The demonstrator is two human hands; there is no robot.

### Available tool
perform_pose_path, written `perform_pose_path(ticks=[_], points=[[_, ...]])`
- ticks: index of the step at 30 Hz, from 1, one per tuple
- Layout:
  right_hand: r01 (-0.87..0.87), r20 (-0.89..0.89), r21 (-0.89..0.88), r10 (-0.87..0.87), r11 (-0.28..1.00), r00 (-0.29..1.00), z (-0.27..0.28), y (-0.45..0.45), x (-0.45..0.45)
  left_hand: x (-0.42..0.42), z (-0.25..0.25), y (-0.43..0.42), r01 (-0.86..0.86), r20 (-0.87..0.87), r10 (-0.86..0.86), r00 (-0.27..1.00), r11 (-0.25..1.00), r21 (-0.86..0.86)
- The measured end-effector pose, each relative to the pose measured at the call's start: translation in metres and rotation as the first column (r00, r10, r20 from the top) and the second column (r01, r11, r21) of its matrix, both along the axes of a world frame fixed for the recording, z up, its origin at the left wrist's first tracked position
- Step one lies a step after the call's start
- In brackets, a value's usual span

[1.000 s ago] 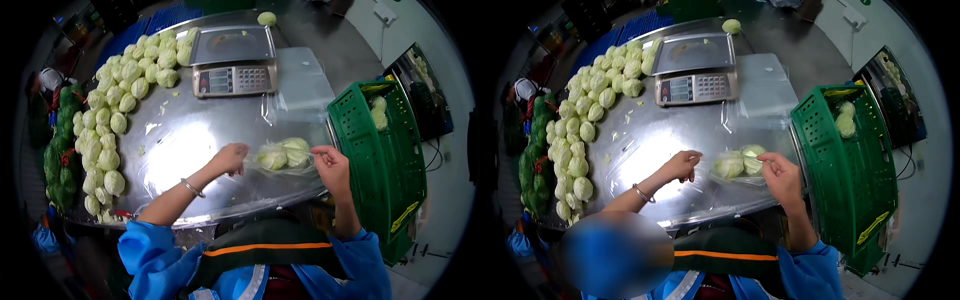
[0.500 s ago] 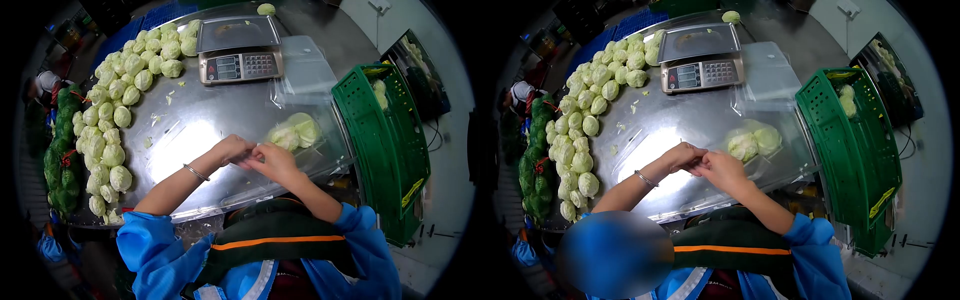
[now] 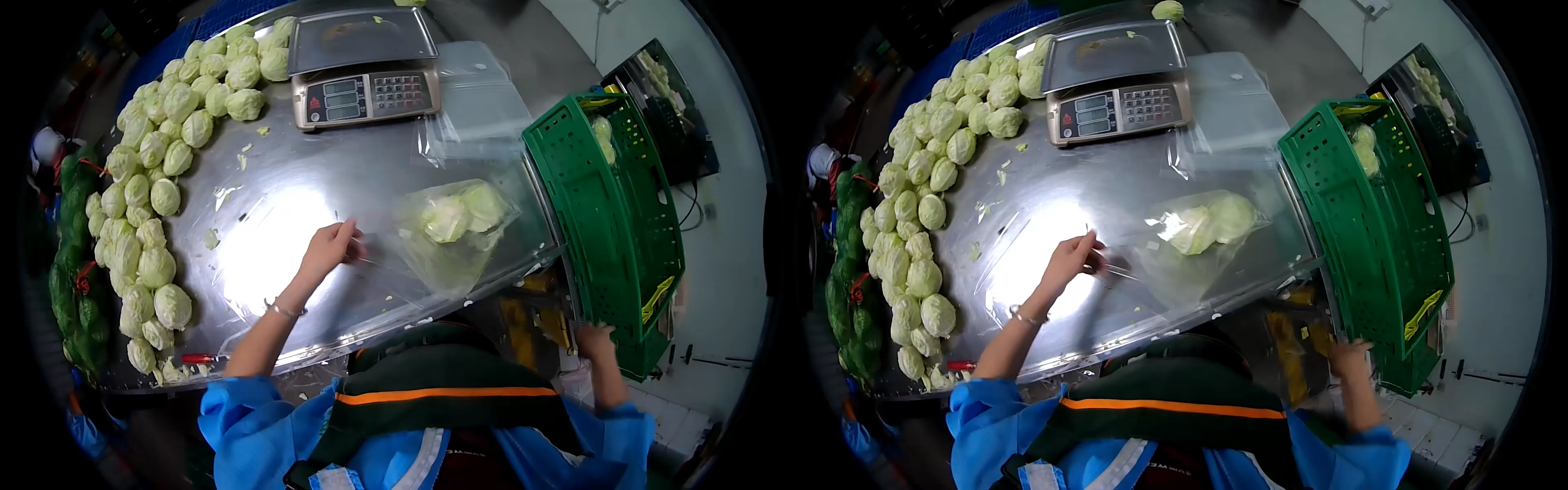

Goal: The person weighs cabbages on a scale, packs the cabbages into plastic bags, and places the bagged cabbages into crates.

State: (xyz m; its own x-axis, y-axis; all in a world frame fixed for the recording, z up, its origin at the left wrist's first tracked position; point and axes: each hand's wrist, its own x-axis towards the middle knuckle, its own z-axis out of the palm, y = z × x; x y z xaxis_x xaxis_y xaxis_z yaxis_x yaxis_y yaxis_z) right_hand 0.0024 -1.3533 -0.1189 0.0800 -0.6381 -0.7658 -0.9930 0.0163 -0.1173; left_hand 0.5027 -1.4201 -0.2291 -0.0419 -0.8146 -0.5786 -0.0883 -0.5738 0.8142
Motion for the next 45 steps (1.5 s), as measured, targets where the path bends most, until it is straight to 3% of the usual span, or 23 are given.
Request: perform_pose_path(ticks=[1, 2, 3, 4, 5, 6, 8, 11, 16, 19, 22, 25, 30, 33, 35, 36, 37, 39, 40, 42, 43, 44, 45], points=[[-0.21, -0.193, -0.032, 0.2, 0.977, 0.961, -0.034, 0.012, -0.022, -0.003, -0.025, 0.01, 0.114, 0.378, -0.01, 0.926, 0.96, -0.255], [-0.023, 0.326, -0.056, 0.04, 0.998, 0.944, -0.028, -0.018, -0.003, -0.015, -0.038, 0.012, 0.135, 0.413, 0.05, 0.909, 0.904, -0.406], [0.126, 0.446, -0.34, 0.042, 0.932, 0.894, -0.039, -0.036, 0.021, -0.029, -0.043, 0.019, 0.174, 0.447, 0.097, 0.889, 0.832, -0.527], [0.305, 0.554, -0.572, 0.084, 0.761, 0.829, -0.052, -0.057, 0.054, -0.042, -0.038, 0.012, 0.163, 0.359, 0.03, 0.933, 0.854, -0.494], [0.136, 0.409, -0.8, 0.365, 0.584, 0.836, -0.045, -0.088, 0.093, -0.058, -0.043, 0.002, 0.086, 0.305, 0.095, 0.947, 0.844, -0.53], [0.17, 0.417, -0.857, 0.46, 0.487, 0.784, -0.054, -0.117, 0.123, -0.073, -0.042, -0.013, -0.025, 0.179, 0.133, 0.975, 0.862, -0.506], [0.253, 0.52, -0.822, 0.491, 0.509, 0.699, -0.072, -0.175, 0.176, -0.094, -0.056, -0.034, -0.214, -0.054, 0.212, 0.976, 0.873, -0.438], [0.247, 0.719, -0.605, 0.387, 0.757, 0.577, -0.08, -0.233, 0.204, -0.105, -0.059, -0.063, -0.36, -0.201, 0.304, 0.931, 0.853, -0.378], [0.028, 0.667, -0.63, 0.523, 0.776, 0.531, -0.071, -0.238, 0.196, -0.087, -0.069, -0.077, -0.534, -0.301, 0.459, 0.836, 0.806, -0.254], [-0.005, 0.587, -0.722, 0.617, 0.692, 0.524, -0.08, -0.229, 0.198, -0.091, -0.062, -0.087, -0.392, -0.359, 0.299, 0.884, 0.893, -0.222], [0.262, 0.759, -0.62, 0.479, 0.74, 0.442, -0.079, -0.226, 0.193, -0.1, -0.064, -0.081, -0.222, 0.028, 0.26, 0.965, 0.873, -0.434], [0.628, 0.968, -0.24, 0.136, 0.74, 0.211, -0.066, -0.205, 0.161, -0.113, -0.051, -0.065, -0.69, -0.47, 0.533, 0.704, 0.671, -0.272], [0.811, 0.962, 0.049, 0.19, 0.583, -0.195, -0.033, -0.168, 0.139, -0.102, 0.066, -0.036, -0.535, -0.294, 0.509, 0.809, 0.428, -0.728], [0.8, 0.92, -0.223, 0.392, 0.557, -0.017, -0.007, -0.177, 0.155, -0.085, 0.124, -0.039, -0.456, -0.246, 0.531, 0.811, 0.31, -0.834], [0.824, 0.876, -0.233, 0.48, 0.516, -0.053, 0.005, -0.177, 0.167, -0.088, 0.145, -0.021, -0.2, -0.149, 0.543, 0.826, 0.035, -0.979], [0.843, 0.873, -0.157, 0.471, 0.515, -0.125, 0.01, -0.172, 0.177, -0.086, 0.156, -0.02, -0.297, -0.34, 0.328, 0.881, -0.176, -0.939], [0.851, 0.87, -0.082, 0.453, 0.519, -0.193, 0.012, -0.163, 0.185, -0.083, 0.155, -0.014, -0.367, -0.372, 0.516, 0.772, -0.115, -0.923], [0.805, 0.879, -0.206, 0.467, 0.557, -0.098, 0.007, -0.143, 0.198, -0.061, 0.158, -0.011, -0.425, -0.262, 0.612, 0.746, 0.135, -0.895], [0.778, 0.863, -0.272, 0.501, 0.566, -0.062, 0.007, -0.144, 0.209, -0.06, 0.169, 0.012, -0.317, -0.038, 0.734, 0.678, 0.246, -0.916], [0.764, 0.749, -0.359, 0.654, 0.536, -0.107, 0.011, -0.148, 0.23, -0.056, 0.164, 0.023, -0.293, -0.262, 0.648, 0.715, -0.063, -0.954], [0.759, 0.851, -0.215, 0.499, 0.615, -0.163, 0.014, -0.146, 0.241, -0.048, 0.161, 0.033, -0.313, -0.325, 0.665, 0.672, -0.142, -0.939], [0.743, 0.922, -0.059, 0.322, 0.667, -0.215, 0.019, -0.145, 0.256, -0.041, 0.152, 0.029, -0.362, -0.258, 0.811, 0.525, -0.062, -0.93], [0.717, 0.957, 0.099, 0.13, 0.69, -0.258, 0.021, -0.143, 0.268, -0.031, 0.156, 0.035, -0.457, -0.142, 0.809, 0.571, 0.169, -0.873]])
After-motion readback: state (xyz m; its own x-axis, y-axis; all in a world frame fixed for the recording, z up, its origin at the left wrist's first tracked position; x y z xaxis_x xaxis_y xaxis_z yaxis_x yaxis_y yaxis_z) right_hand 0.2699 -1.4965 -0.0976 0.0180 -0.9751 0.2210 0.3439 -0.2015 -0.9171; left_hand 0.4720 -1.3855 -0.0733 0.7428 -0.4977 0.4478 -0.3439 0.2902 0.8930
